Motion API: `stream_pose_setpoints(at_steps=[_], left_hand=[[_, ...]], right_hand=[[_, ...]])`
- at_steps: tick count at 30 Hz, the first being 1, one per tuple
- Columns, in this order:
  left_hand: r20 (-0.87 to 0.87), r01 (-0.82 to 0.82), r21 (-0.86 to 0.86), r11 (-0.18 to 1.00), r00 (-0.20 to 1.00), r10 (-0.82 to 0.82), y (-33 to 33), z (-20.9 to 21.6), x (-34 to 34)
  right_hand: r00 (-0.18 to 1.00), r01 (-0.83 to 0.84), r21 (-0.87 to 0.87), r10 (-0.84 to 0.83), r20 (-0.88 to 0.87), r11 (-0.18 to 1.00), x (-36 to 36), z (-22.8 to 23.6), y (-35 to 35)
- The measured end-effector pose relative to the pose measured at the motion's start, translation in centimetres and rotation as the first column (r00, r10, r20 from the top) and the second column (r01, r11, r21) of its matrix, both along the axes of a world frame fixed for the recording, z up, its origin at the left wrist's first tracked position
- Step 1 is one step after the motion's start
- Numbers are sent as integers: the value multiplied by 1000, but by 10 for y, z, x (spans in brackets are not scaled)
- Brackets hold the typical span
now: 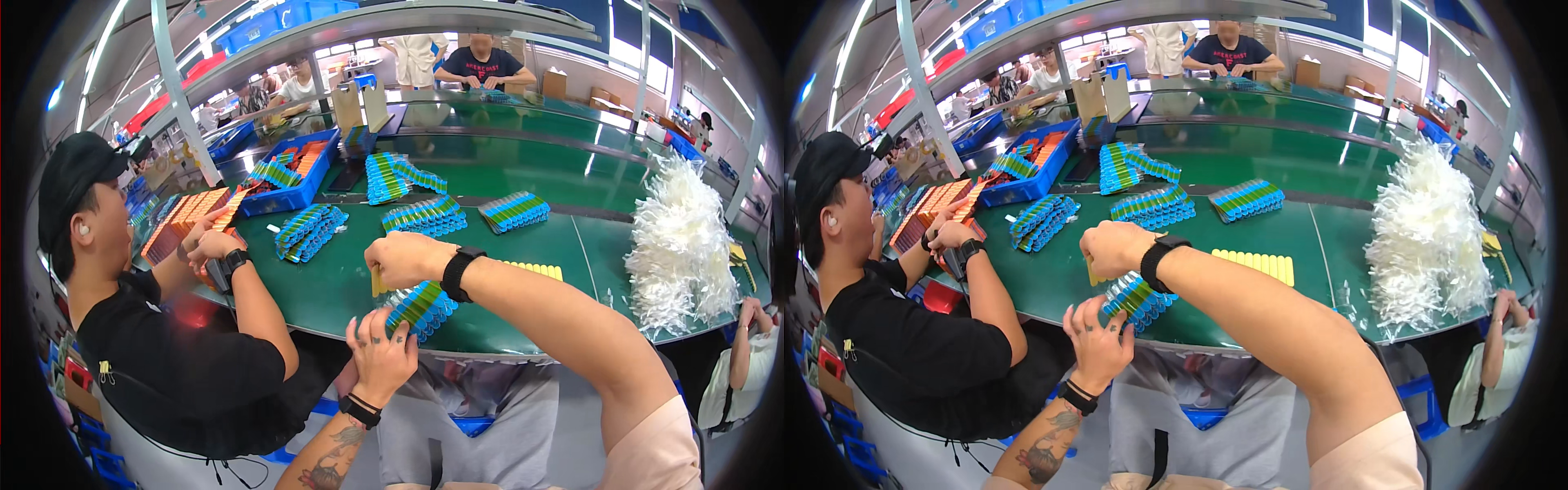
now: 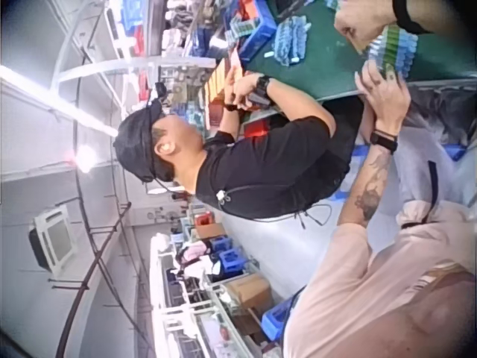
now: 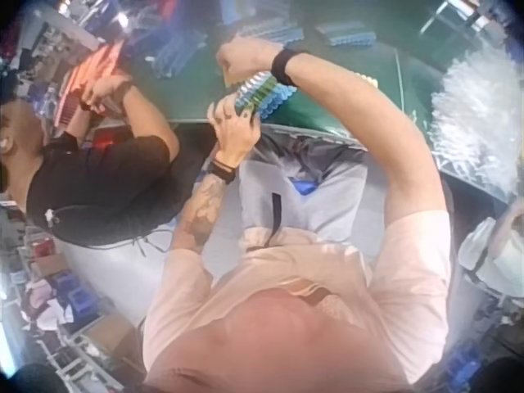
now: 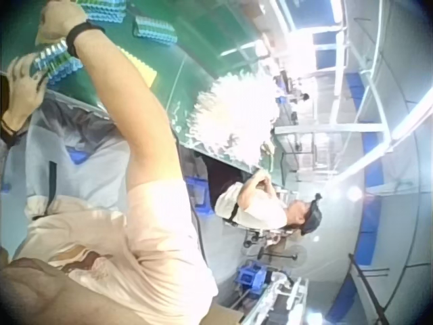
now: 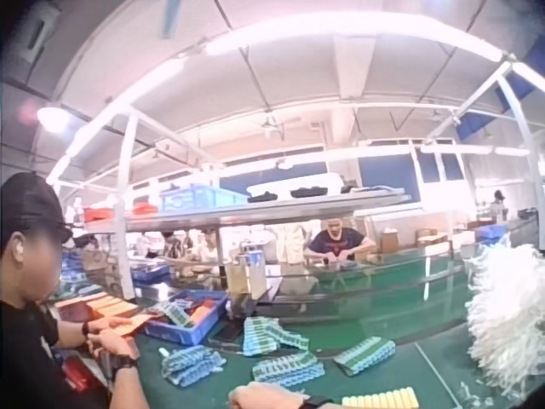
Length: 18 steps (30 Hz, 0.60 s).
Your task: The recorder is assembling small plastic and foam components at a manufacturing workstation.
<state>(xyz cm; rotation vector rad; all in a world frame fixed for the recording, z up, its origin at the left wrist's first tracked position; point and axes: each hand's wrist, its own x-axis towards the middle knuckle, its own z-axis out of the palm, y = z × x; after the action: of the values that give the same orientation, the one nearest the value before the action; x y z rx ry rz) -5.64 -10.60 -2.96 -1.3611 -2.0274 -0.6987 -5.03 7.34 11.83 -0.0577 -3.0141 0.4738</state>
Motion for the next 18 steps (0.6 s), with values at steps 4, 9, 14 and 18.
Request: stream_pose_setpoints(at_steps=[4,9,14,18], left_hand=[[69,296,-105,949,955,-290,14,13,-7],[121,369,-116,922,927,-356,19,5,5],[169,359,-86,929,924,-342,28,0,8],[116,331,-60,942,939,-323,26,-5,5]], right_hand=[[996,9,60,-14,84,998,5,-3,-10],[998,-24,53,21,63,998,-4,-15,-6],[999,-28,-26,29,20,999,-15,-10,18],[997,-69,118,72,-20,991,-18,-7,-4]])
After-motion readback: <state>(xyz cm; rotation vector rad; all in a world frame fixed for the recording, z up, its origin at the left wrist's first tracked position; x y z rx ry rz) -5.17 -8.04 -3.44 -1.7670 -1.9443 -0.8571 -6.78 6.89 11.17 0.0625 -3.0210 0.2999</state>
